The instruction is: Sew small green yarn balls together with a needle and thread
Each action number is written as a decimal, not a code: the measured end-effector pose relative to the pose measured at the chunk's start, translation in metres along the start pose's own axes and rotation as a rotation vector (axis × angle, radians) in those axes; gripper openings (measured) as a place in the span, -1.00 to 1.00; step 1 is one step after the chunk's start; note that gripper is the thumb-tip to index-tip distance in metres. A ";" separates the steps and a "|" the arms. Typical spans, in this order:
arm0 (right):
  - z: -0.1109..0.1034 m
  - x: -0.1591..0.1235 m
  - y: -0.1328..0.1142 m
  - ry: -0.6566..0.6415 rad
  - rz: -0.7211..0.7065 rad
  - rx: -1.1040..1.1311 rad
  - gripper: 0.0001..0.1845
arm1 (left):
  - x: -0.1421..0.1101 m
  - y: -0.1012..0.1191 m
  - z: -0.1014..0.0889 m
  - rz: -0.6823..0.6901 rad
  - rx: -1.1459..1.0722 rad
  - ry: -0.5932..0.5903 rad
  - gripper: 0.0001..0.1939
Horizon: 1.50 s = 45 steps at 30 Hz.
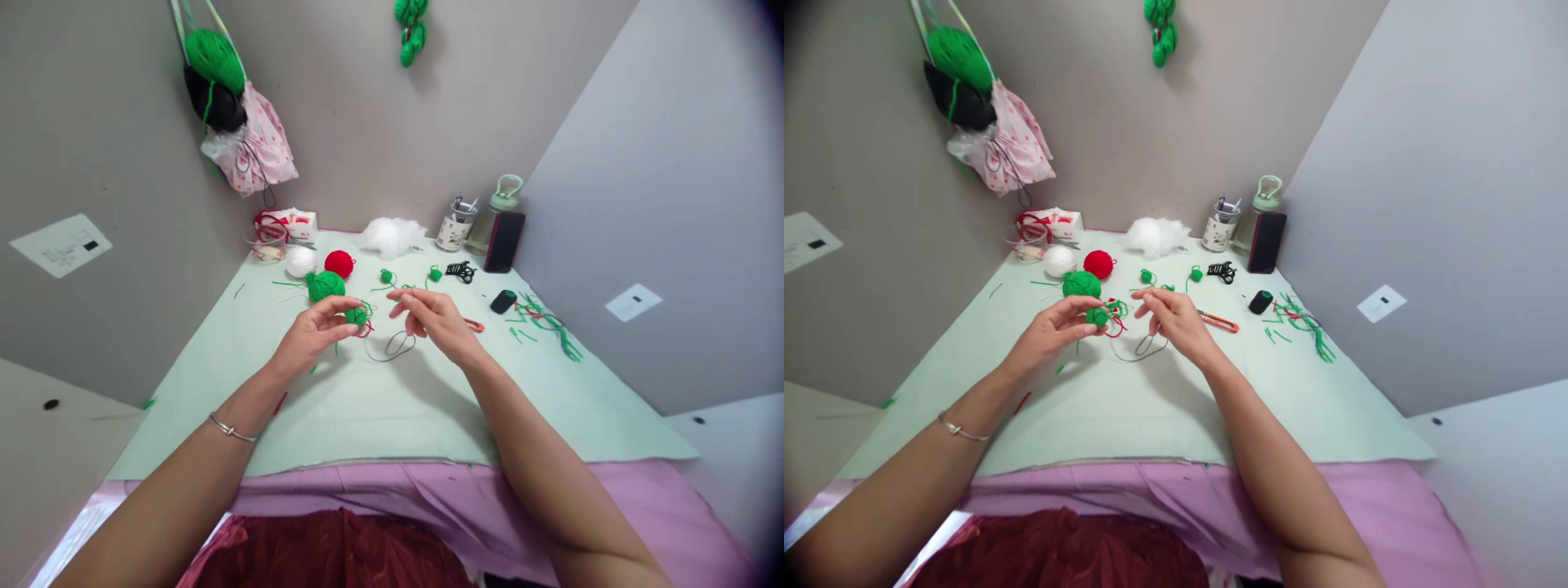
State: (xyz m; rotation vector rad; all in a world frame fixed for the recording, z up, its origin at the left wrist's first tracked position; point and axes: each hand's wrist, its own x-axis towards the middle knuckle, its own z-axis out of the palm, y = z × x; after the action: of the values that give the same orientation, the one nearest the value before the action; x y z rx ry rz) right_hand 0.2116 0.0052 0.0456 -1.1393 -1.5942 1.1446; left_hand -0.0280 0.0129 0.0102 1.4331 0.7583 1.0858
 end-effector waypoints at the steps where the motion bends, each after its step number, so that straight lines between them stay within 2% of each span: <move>1: -0.004 0.001 0.003 0.024 0.001 0.000 -0.53 | 0.000 0.002 0.000 -0.026 -0.044 0.001 -0.63; 4: -0.011 0.003 0.011 0.000 0.042 0.062 -0.60 | 0.000 0.009 0.000 -0.096 -0.155 -0.018 -0.63; 8: -0.008 0.002 0.011 -0.055 0.095 0.162 -0.70 | -0.001 0.013 -0.002 -0.129 -0.224 -0.046 -0.63; 13: 0.000 -0.005 0.001 -0.122 0.058 0.152 -0.69 | -0.001 0.012 -0.001 -0.078 -0.203 0.006 -0.65; 16: 0.006 -0.008 -0.002 -0.140 0.066 0.143 -0.70 | -0.001 0.008 -0.001 -0.031 -0.114 0.076 -0.58; 23: 0.024 -0.013 -0.005 0.040 -0.113 -0.084 -0.76 | 0.000 0.001 -0.003 -0.001 0.033 0.101 -0.60; 28: 0.032 -0.016 -0.006 0.008 -0.033 -0.063 -0.73 | 0.000 0.000 -0.001 0.014 0.019 0.084 -0.61; 35: 0.038 -0.020 -0.007 -0.072 -0.026 -0.091 -0.67 | 0.001 0.000 0.000 0.039 -0.018 0.095 -0.61; 45: 0.034 -0.018 -0.005 0.039 -0.079 -0.132 -0.70 | -0.002 0.003 0.001 0.005 0.036 0.087 -0.61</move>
State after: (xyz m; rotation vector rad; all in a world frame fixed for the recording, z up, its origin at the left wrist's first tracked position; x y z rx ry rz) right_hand 0.1827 -0.0196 0.0404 -1.1649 -1.6901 0.9726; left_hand -0.0281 0.0100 0.0132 1.4259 0.8401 1.1488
